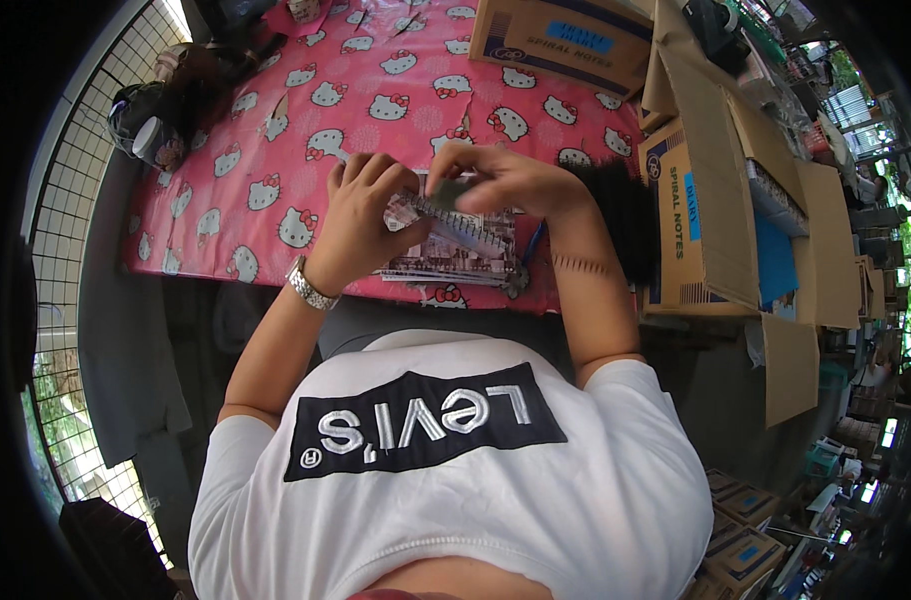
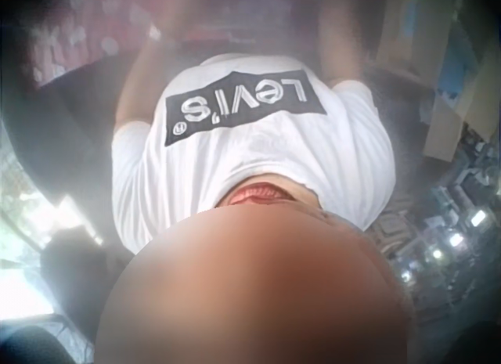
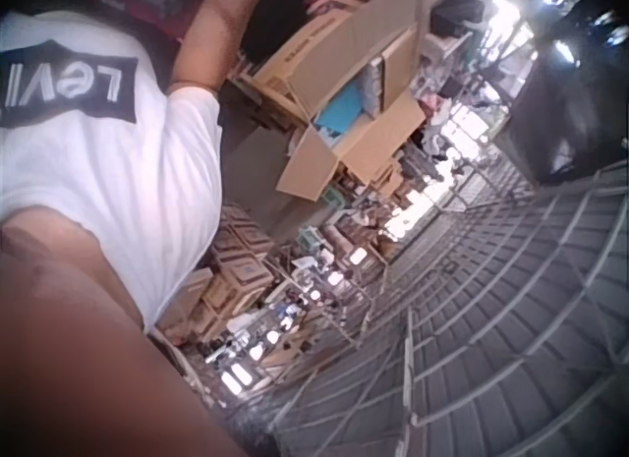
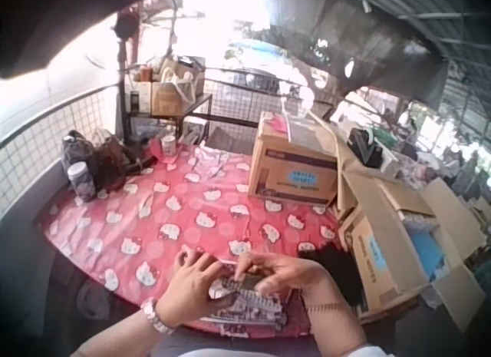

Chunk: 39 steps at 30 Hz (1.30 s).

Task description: The person applies small rectangular stickers to the covers of spiral-bound notebooks using a green sponge-like tool. They handle multiple notebooks one at a time, placing each sticker on the front cover and smoothing it down. The person also uses a tape dispenser to seal a cardboard box at the end.

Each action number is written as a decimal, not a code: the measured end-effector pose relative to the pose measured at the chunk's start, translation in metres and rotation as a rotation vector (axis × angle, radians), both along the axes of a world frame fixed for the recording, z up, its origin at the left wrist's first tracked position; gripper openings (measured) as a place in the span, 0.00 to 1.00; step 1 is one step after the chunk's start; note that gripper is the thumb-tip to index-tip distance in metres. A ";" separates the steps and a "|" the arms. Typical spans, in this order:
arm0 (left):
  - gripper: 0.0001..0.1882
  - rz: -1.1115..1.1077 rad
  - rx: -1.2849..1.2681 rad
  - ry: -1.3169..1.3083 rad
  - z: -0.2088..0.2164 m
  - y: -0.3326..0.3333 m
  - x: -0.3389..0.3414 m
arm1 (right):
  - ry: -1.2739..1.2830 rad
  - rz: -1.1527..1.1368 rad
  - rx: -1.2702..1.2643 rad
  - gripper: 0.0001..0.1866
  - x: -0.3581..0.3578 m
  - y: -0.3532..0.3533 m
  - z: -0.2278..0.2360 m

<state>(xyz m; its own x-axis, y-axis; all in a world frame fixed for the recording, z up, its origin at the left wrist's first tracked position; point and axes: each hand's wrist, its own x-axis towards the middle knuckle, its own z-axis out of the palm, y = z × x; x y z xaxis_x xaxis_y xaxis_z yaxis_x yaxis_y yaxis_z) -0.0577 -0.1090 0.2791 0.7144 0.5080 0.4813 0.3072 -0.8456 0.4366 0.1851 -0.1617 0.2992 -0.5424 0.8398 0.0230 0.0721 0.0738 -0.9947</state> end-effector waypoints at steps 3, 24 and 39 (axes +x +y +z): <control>0.21 0.009 -0.012 0.010 0.000 -0.001 0.000 | -0.007 -0.149 -0.037 0.29 -0.001 0.003 -0.001; 0.16 -0.025 -0.327 -0.116 -0.001 0.024 -0.012 | 0.253 0.085 -0.077 0.28 -0.002 0.048 -0.021; 0.15 -0.077 -0.446 -0.136 0.000 0.035 -0.011 | -0.127 -0.105 -0.045 0.28 -0.009 0.055 -0.008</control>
